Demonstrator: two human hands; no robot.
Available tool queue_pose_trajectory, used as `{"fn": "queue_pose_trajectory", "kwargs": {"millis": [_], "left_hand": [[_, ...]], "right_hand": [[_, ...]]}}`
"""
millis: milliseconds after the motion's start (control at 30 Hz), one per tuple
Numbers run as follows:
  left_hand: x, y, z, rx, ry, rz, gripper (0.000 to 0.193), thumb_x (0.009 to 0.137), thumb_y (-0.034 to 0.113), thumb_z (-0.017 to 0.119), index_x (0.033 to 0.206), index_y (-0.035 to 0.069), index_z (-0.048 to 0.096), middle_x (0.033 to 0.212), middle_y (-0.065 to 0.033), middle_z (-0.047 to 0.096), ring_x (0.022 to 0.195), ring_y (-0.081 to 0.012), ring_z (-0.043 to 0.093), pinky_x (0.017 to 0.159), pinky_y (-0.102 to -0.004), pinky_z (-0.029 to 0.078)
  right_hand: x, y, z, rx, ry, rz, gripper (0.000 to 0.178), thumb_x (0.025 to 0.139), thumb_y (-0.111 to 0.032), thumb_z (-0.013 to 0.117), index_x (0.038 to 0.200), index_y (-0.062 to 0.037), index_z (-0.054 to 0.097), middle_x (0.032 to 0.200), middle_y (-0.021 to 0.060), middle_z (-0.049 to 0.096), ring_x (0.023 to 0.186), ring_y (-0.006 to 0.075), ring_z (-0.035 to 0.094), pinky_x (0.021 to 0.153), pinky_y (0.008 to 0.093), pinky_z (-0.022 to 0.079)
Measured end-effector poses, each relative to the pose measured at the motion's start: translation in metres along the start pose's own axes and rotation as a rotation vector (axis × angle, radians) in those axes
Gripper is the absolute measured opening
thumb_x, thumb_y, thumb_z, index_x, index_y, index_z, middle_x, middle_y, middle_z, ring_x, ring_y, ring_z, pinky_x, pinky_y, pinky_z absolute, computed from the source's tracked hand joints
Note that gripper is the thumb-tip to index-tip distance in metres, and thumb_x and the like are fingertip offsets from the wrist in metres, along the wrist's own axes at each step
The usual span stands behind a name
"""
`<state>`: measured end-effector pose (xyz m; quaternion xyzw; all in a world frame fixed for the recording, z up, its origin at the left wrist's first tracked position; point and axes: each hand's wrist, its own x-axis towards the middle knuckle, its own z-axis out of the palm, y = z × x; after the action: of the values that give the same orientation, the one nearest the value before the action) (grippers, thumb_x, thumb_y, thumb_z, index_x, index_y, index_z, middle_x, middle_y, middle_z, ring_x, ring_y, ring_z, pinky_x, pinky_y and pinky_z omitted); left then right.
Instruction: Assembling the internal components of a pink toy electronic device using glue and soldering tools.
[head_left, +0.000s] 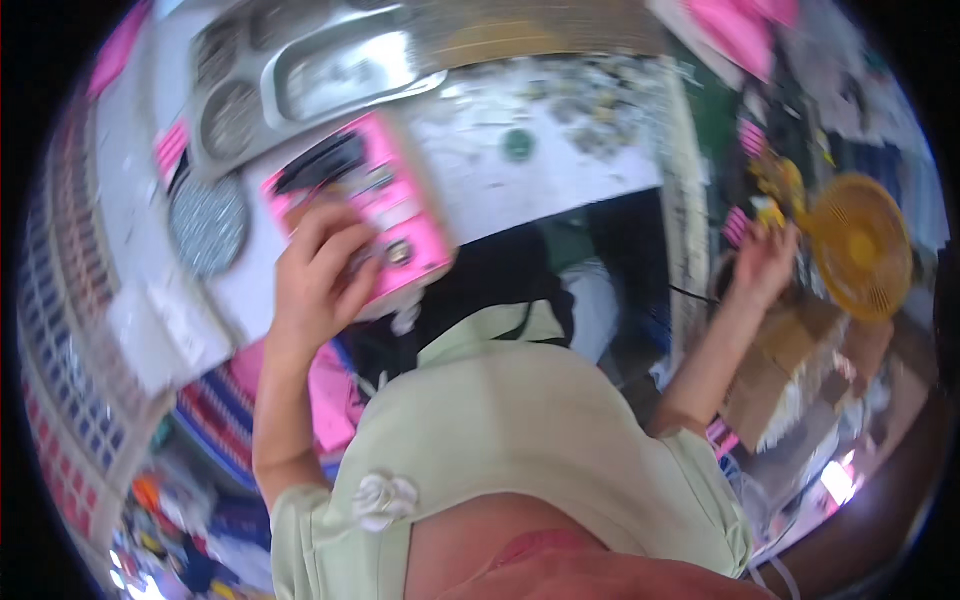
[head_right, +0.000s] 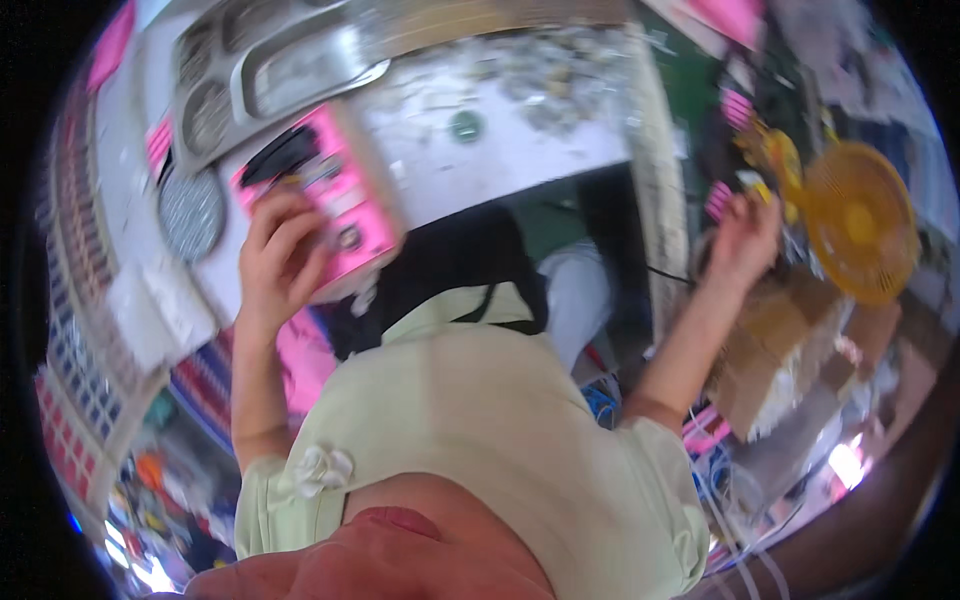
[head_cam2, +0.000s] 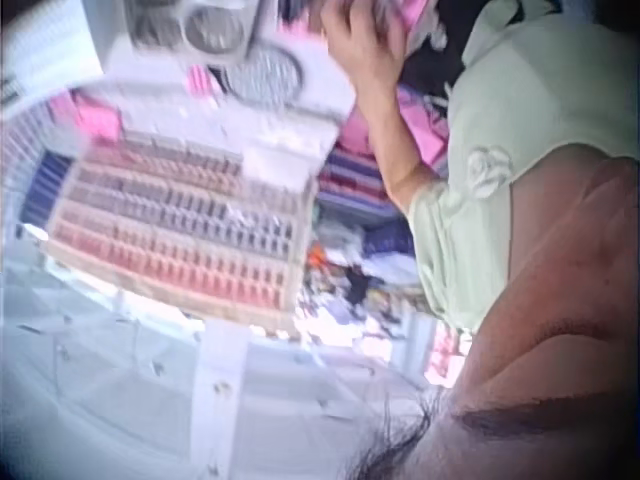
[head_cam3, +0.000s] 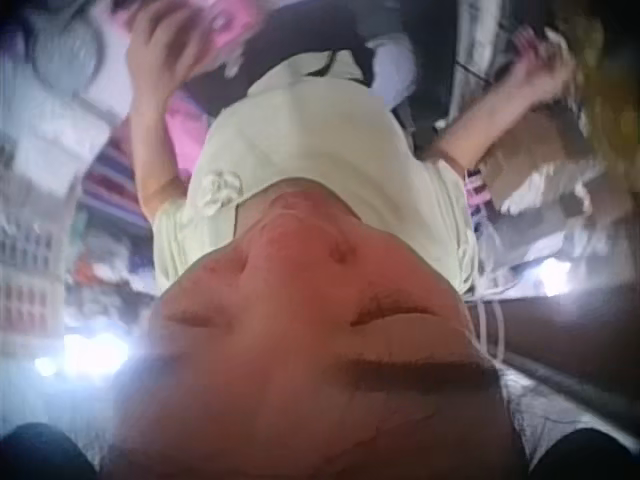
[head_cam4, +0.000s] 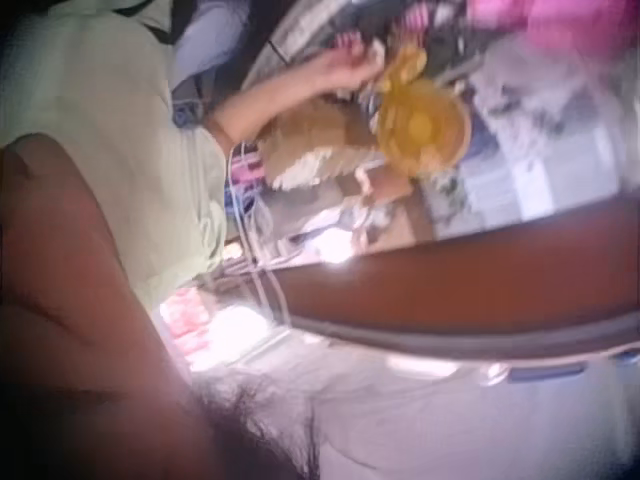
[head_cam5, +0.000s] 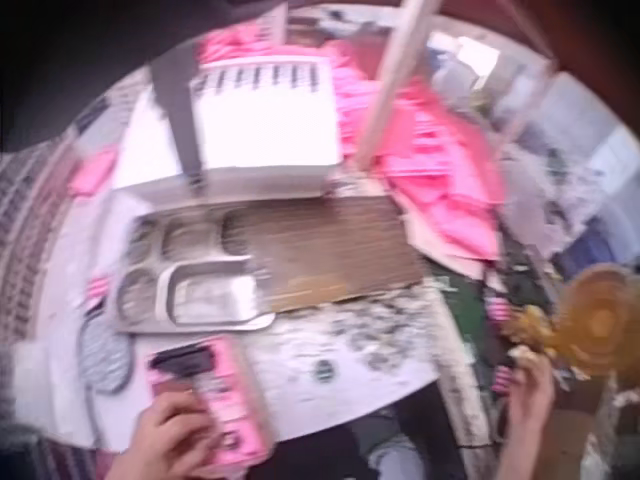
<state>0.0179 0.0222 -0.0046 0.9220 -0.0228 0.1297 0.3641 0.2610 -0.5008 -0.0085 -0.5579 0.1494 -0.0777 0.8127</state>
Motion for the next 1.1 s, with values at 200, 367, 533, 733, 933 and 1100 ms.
{"fn": "queue_pose_trajectory", "kwargs": {"millis": [200,367,533,733,933,1100], "left_hand": [[-0.027,0.001,-0.002,-0.059,0.099,-0.126,0.033,0.077,0.0,0.075,0.109,0.004,0.07,0.107,-0.0121,0.064,0.087,-0.027,0.068,0.069,-0.0355,0.058],[-0.02,-0.002,0.005,0.085,0.062,-0.009,0.033,0.076,0.005,0.077,0.109,0.009,0.074,0.102,-0.0084,0.066,0.084,-0.0245,0.068,0.067,-0.0363,0.056],[-0.02,-0.005,0.003,0.168,0.003,0.032,0.032,0.076,0.01,0.077,0.108,0.008,0.074,0.101,-0.0091,0.066,0.082,-0.0256,0.067,0.068,-0.0382,0.055],[-0.019,-0.004,0.001,0.128,0.044,0.022,0.033,0.076,0.01,0.077,0.109,0.008,0.073,0.099,-0.0086,0.065,0.083,-0.0262,0.067,0.069,-0.0385,0.055],[0.006,-0.007,0.008,0.268,0.191,0.003,0.038,0.074,0.011,0.079,0.111,0.009,0.073,0.096,-0.0069,0.062,0.083,-0.0256,0.061,0.071,-0.0397,0.047],[0.012,-0.008,0.013,0.344,0.19,-0.032,0.034,0.073,0.015,0.079,0.107,0.012,0.074,0.094,-0.0034,0.058,0.086,-0.0231,0.057,0.079,-0.0398,0.039]], "right_hand": [[-0.04,0.02,0.038,0.179,-0.187,0.103,0.027,0.102,-0.02,0.061,0.121,-0.0008,0.063,0.091,0.0071,0.066,0.068,0.0151,0.054,0.078,0.0376,0.05],[-0.124,0.079,0.141,-0.284,-0.511,0.042,0.025,0.095,-0.004,0.066,0.12,-0.0005,0.065,0.083,0.0039,0.062,0.065,0.0118,0.053,0.066,0.0291,0.048],[-0.177,0.125,0.241,-0.627,-1.186,-0.616,0.013,0.08,-0.001,0.076,0.092,-0.0046,0.073,0.074,0.008,0.062,0.065,0.0216,0.059,0.063,0.0341,0.048],[-0.18,0.156,0.293,-0.822,-1.171,-0.787,0.013,0.077,-0.011,0.081,0.084,-0.0052,0.071,0.071,0.0048,0.064,0.068,0.023,0.061,0.063,0.0347,0.049],[-0.184,0.141,0.316,-1.216,-1.256,-0.701,0.026,0.078,-0.032,0.079,0.077,-0.0077,0.069,0.068,0.0048,0.066,0.069,0.0255,0.066,0.062,0.0396,0.052],[-0.188,0.135,0.323,-1.352,-1.276,-0.685,0.025,0.079,-0.032,0.075,0.076,-0.0079,0.07,0.069,0.0074,0.067,0.07,0.0289,0.069,0.061,0.0421,0.054]]}}
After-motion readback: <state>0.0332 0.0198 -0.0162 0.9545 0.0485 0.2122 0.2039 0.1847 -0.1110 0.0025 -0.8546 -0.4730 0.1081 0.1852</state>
